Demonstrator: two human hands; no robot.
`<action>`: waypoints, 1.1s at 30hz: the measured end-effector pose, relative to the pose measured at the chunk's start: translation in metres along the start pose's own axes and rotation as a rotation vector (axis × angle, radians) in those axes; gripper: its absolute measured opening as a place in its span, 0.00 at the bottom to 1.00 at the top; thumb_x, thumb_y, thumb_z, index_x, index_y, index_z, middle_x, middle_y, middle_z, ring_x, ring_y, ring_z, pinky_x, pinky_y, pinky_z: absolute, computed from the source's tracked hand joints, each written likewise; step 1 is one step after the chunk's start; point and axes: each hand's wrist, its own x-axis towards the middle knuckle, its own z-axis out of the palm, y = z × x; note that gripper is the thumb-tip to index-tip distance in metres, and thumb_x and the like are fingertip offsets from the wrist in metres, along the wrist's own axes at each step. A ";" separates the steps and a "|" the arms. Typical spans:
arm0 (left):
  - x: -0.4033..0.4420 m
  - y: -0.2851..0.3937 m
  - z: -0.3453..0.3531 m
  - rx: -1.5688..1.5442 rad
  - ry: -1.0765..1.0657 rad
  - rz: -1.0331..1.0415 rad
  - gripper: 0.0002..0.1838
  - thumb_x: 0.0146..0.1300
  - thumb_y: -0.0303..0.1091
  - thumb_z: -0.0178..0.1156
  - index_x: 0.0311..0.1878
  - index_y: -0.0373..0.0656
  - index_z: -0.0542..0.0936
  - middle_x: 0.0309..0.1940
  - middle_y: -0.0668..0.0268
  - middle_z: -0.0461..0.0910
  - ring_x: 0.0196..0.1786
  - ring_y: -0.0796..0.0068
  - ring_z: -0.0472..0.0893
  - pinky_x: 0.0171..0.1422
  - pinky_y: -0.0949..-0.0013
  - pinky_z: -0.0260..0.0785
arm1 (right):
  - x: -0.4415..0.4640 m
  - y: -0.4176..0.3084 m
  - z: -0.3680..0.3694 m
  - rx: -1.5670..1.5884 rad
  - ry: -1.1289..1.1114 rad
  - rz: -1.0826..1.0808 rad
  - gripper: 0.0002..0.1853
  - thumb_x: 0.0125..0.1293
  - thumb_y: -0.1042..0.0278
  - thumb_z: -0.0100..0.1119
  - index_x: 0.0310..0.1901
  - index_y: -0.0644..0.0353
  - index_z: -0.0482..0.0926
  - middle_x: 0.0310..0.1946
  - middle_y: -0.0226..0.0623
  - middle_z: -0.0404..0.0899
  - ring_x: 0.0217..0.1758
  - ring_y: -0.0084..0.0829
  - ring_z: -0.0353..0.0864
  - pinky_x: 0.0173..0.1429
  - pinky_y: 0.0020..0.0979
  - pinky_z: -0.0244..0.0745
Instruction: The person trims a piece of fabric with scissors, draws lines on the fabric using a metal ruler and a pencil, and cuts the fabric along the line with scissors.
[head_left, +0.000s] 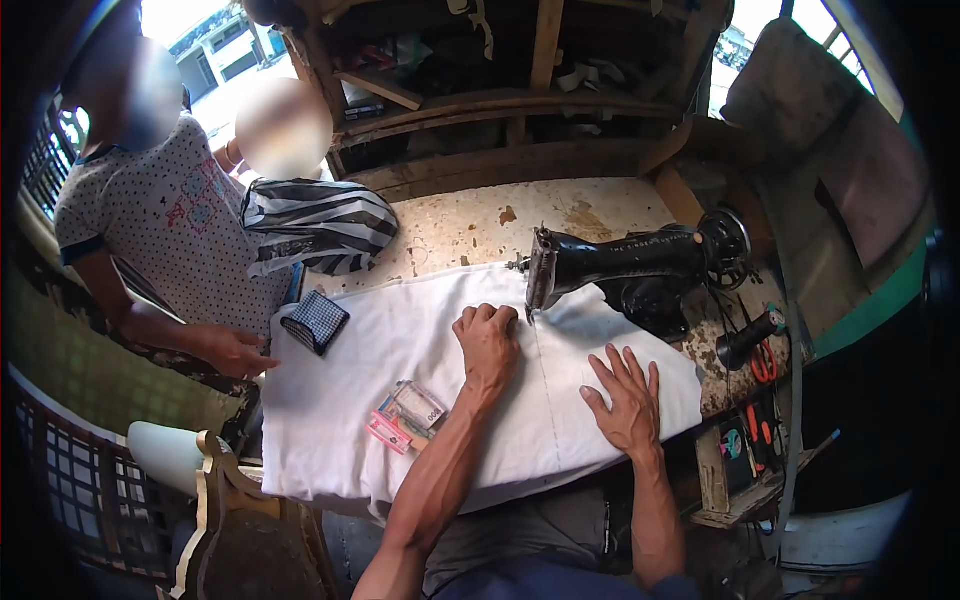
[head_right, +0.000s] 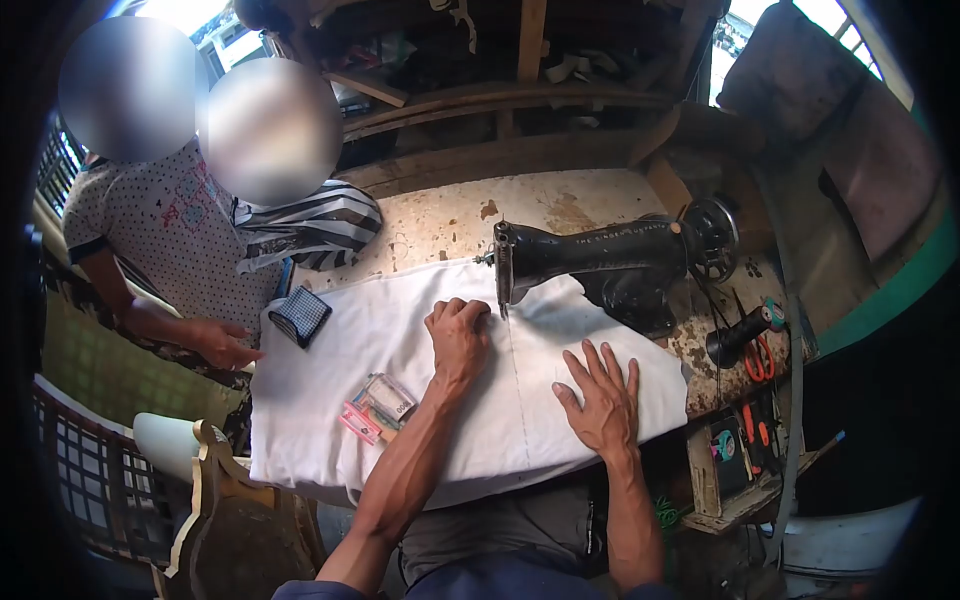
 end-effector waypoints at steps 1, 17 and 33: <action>0.000 -0.002 0.000 0.015 0.012 -0.011 0.08 0.57 0.26 0.67 0.39 0.50 0.87 0.34 0.65 0.81 0.47 0.60 0.76 0.56 0.54 0.62 | 0.000 0.000 0.000 0.001 -0.002 0.002 0.29 0.74 0.43 0.56 0.71 0.46 0.76 0.76 0.42 0.68 0.82 0.50 0.60 0.82 0.64 0.42; 0.001 -0.004 0.000 -0.024 -0.045 -0.017 0.08 0.58 0.27 0.67 0.40 0.51 0.88 0.34 0.65 0.81 0.46 0.59 0.76 0.55 0.54 0.63 | 0.000 0.000 0.001 0.000 -0.014 0.008 0.29 0.75 0.43 0.56 0.72 0.46 0.76 0.77 0.41 0.67 0.82 0.49 0.59 0.83 0.64 0.41; 0.003 0.000 -0.002 -0.036 -0.088 -0.031 0.07 0.59 0.28 0.66 0.40 0.51 0.88 0.34 0.63 0.80 0.47 0.59 0.76 0.57 0.54 0.61 | 0.000 -0.001 -0.002 0.007 0.000 0.011 0.29 0.75 0.42 0.55 0.71 0.47 0.77 0.76 0.41 0.68 0.81 0.48 0.61 0.83 0.63 0.42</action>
